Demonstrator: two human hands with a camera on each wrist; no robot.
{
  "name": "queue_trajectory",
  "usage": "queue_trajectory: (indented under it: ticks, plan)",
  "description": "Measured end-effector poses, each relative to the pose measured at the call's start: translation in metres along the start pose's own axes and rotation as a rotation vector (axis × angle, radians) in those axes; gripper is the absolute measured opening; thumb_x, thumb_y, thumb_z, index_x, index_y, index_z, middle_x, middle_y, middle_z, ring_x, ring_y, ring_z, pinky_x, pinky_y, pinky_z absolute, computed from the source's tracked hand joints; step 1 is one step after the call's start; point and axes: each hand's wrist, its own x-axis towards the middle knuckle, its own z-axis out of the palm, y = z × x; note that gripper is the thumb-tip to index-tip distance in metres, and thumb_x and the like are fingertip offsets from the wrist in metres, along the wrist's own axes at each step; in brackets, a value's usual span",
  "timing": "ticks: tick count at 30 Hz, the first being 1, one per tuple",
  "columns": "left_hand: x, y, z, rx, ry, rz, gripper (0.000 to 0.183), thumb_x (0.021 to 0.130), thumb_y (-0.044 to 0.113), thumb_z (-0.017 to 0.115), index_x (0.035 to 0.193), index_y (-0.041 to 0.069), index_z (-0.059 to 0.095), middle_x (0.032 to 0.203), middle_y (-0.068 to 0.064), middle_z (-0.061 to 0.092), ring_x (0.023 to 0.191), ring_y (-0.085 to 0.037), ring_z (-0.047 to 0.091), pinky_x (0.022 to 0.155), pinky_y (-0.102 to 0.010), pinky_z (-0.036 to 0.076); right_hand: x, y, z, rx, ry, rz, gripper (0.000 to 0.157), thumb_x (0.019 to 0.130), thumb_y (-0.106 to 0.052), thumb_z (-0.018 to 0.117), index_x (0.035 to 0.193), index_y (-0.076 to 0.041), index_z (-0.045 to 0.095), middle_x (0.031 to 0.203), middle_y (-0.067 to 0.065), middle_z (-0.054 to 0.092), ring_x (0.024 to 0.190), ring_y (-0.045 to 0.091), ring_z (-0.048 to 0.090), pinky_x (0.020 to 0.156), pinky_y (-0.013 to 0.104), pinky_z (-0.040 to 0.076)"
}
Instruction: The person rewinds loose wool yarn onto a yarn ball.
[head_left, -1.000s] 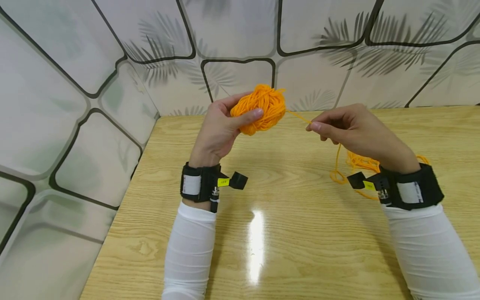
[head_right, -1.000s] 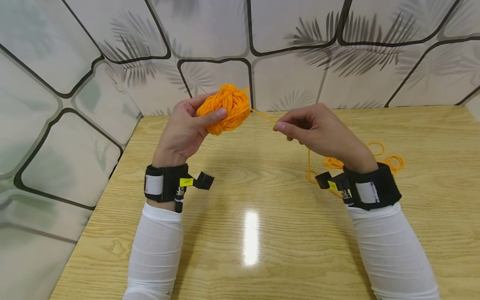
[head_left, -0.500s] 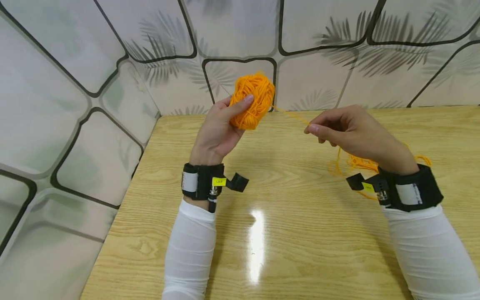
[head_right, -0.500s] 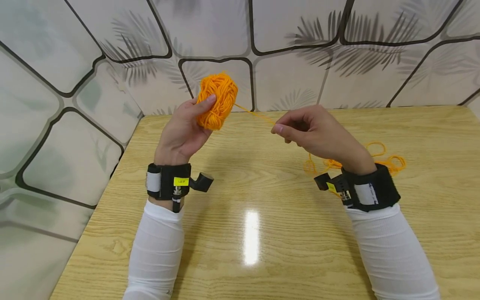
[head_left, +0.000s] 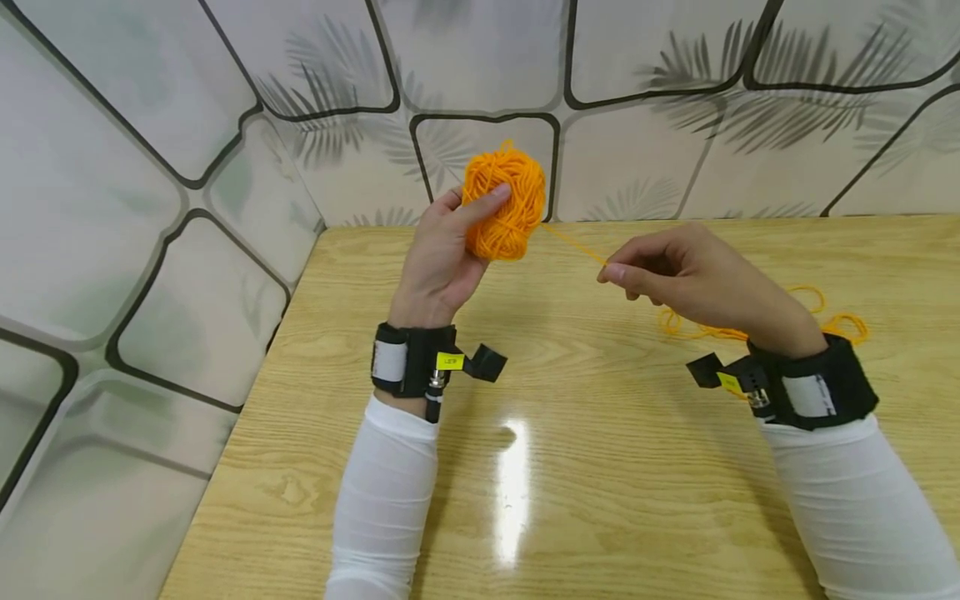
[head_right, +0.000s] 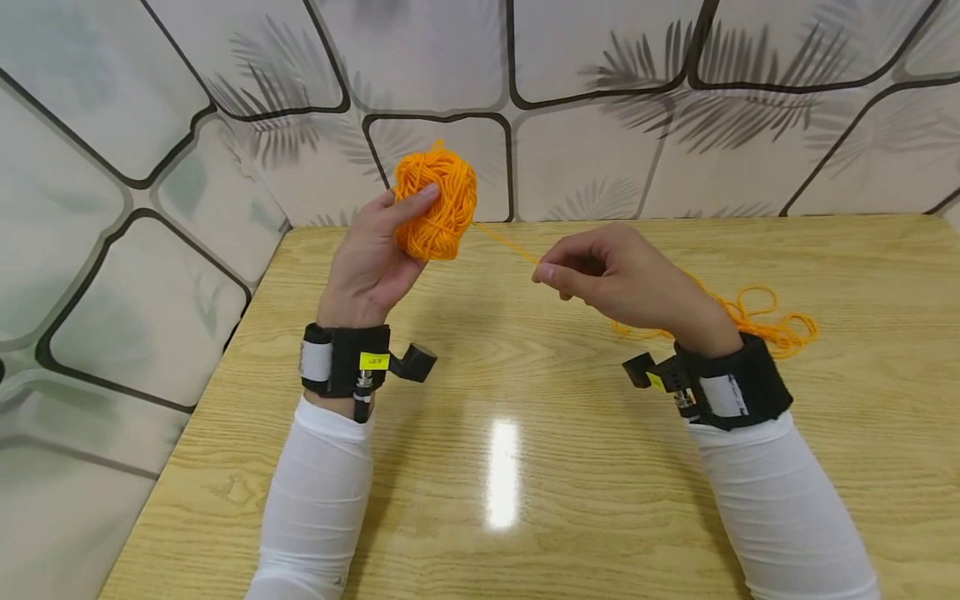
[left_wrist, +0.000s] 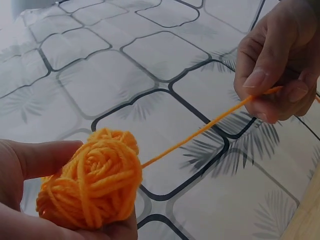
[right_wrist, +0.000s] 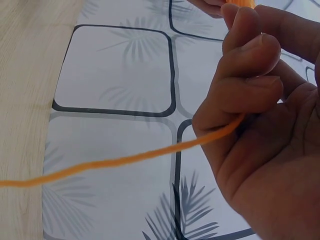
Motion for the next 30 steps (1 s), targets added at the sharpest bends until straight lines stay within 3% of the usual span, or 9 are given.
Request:
queue_trajectory:
  ticks: [8,14,20,25,30]
  plan:
    - [0.002,-0.005,0.0,0.072,0.116,0.082,0.039,0.078,0.006,0.07,0.114,-0.003,0.055,0.115,-0.016,0.054,0.102,-0.028,0.055,0.088,-0.038,0.045,-0.001,-0.004,0.001,-0.002,-0.021,-0.005,0.013,0.092,-0.028,0.054,0.097,-0.026,0.067,0.077,-0.001,0.058,0.063,0.015,0.048,0.048,0.031,0.039]
    - [0.002,-0.007,-0.001,0.182,0.121,0.113,0.036,0.078,0.004,0.069,0.111,-0.003,0.057,0.114,-0.016,0.054,0.103,-0.028,0.055,0.087,-0.036,0.046,-0.001,-0.006,0.0,-0.021,-0.013,-0.023,0.014,0.093,-0.026,0.053,0.098,-0.024,0.067,0.078,-0.001,0.057,0.063,0.015,0.047,0.051,0.03,0.039]
    - [0.002,-0.01,0.0,0.378,0.13,0.143,0.033,0.08,0.009,0.069,0.107,-0.001,0.055,0.108,-0.016,0.057,0.097,-0.027,0.059,0.083,-0.035,0.048,-0.002,-0.007,-0.001,-0.011,0.031,-0.05,0.013,0.093,-0.023,0.054,0.097,-0.025,0.066,0.076,-0.002,0.057,0.057,0.014,0.045,0.055,0.029,0.04]
    - [0.001,-0.013,0.001,0.49,0.152,0.112,0.032,0.08,0.013,0.069,0.104,0.0,0.051,0.103,-0.015,0.061,0.092,-0.025,0.061,0.079,-0.033,0.049,-0.003,-0.009,-0.001,0.001,0.057,-0.031,0.013,0.093,-0.024,0.054,0.097,-0.025,0.066,0.075,0.0,0.056,0.054,0.016,0.04,0.049,0.031,0.035]
    - [0.001,-0.016,0.006,0.422,0.157,0.022,0.037,0.08,0.01,0.069,0.107,0.001,0.045,0.105,-0.017,0.061,0.092,-0.026,0.062,0.076,-0.036,0.051,-0.003,-0.013,-0.001,0.023,0.073,0.022,0.013,0.092,-0.028,0.054,0.098,-0.024,0.065,0.076,0.004,0.056,0.057,0.017,0.042,0.048,0.032,0.033]
